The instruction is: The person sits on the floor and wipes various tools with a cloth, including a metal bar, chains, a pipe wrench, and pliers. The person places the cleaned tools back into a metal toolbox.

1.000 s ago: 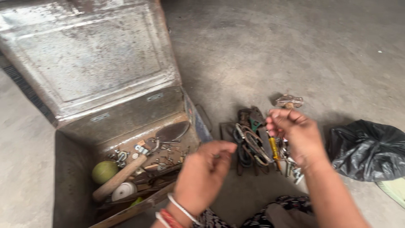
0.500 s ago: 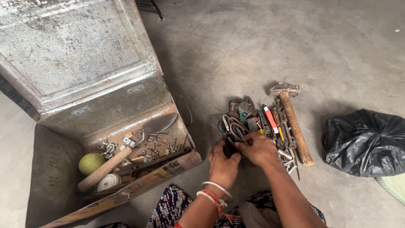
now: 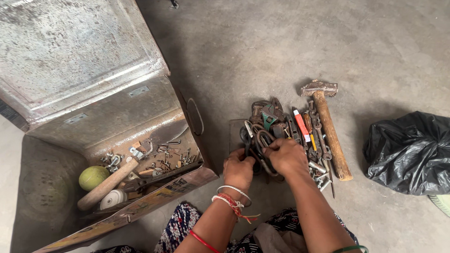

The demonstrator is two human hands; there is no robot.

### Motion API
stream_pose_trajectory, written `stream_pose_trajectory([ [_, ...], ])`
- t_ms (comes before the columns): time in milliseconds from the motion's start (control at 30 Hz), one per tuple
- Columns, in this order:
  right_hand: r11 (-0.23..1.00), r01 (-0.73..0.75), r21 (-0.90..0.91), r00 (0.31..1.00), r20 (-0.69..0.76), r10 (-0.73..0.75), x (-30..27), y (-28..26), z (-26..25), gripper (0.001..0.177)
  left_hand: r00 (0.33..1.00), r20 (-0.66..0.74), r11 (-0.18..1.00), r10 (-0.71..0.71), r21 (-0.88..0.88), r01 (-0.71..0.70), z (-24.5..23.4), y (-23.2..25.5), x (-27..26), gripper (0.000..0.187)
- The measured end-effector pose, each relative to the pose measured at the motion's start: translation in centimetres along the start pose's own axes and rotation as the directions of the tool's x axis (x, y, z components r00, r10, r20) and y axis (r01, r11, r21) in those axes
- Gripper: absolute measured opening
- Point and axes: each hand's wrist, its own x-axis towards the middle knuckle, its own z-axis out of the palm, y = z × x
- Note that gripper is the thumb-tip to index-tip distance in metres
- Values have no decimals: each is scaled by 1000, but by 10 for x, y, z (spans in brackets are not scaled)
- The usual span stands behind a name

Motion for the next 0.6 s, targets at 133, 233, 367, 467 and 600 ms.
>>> stream_pose_trajectory([
  [133,998,-58,4,998,23,57,0,2,-7,32,986,51,986,160,48,-163,-2,-6,-3,37],
  [233,997,-78,-24,996,41,78,-3,0,-15,33,977,78,970,198,125,-207,-3,-9,-3,35],
  [367,995,-75,-68,997,21,77,-8,-4,-24,37,980,84,974,183,117,-192,-4,-9,3,37],
  [467,995,-99,26,994,-42,100,-10,-1,-25,36,974,66,975,215,36,-218,1,-4,6,49],
  [600,987,52,153,994,-98,-37,-7,4,-16,38,985,121,956,122,252,-150,4,6,7,73],
])
